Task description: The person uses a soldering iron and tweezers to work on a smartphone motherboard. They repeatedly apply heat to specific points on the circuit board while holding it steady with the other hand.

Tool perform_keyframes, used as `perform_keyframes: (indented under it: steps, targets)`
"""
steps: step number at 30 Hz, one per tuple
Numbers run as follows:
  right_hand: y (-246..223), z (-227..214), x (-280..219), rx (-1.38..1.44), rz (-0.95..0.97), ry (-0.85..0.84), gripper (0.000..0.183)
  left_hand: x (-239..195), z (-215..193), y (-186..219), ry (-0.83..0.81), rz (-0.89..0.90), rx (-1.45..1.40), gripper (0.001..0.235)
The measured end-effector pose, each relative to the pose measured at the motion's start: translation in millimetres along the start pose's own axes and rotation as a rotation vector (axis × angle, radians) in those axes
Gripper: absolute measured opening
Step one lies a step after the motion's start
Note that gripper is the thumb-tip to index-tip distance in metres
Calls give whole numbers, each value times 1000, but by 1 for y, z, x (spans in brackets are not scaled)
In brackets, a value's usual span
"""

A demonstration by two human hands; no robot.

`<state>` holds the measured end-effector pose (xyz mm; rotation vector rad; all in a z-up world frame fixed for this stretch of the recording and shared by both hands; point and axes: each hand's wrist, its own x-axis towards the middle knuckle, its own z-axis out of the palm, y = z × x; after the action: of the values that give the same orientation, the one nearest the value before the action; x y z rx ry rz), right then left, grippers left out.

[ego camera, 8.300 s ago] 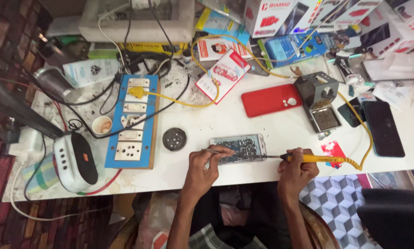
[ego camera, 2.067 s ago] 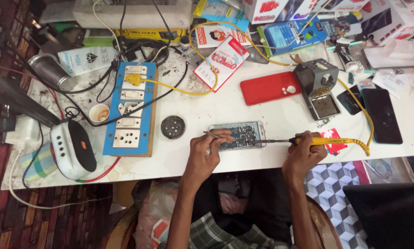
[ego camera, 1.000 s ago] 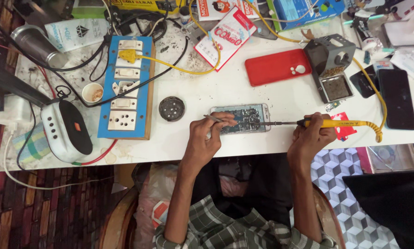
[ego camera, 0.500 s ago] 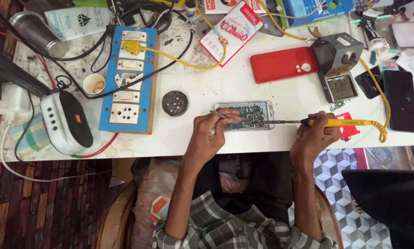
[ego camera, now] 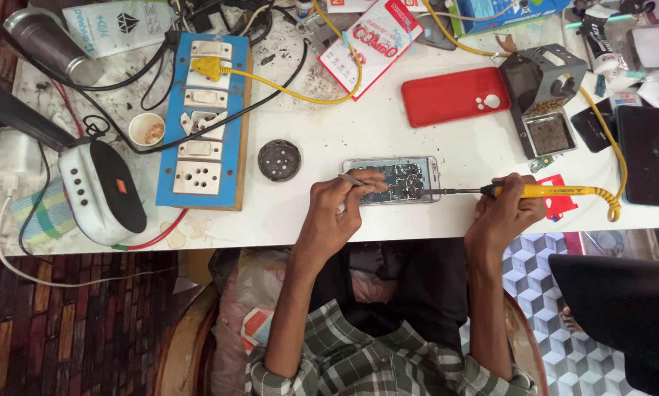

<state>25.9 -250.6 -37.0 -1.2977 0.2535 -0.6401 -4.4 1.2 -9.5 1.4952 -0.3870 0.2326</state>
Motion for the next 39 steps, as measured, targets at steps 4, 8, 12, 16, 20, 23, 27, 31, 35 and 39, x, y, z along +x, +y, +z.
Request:
perform_keyframes:
  steps: [4,8,12,16,20,23,27,31,35,39]
  targets:
    - [0,0,1,40,-15,3,28,0,-1,0,-6,5,6,24]
    - [0,1,2,35,-22,0,27,2,0,0,7,8,58,22]
    - [1,1,3,4,-12,3,26,2,1,-1,9,24,64,15]
    - [3,-4,-1,-73,-39,-10,29,-2,2,1,28,-14,89,18]
    - [2,-1,-1,-53,-36,-6,31,1,1,7,37,51,180,18]
    - [2,1,-5,-34,37,92,30,1,0,12,41,46,212,21]
    - [2,1,-1,-50,-40,24,28,6,3,8,60,-8,105,20]
    - [3,0,-4,-70,-93,-3,30,5,2,3,71,73,225,22]
    - [-3,5,-6,-80,-129,-35,33,6,1,5,73,-31,169,19]
    - [-6,6,-8,-71,-46,1,31,3,3,3,84,-62,149,20]
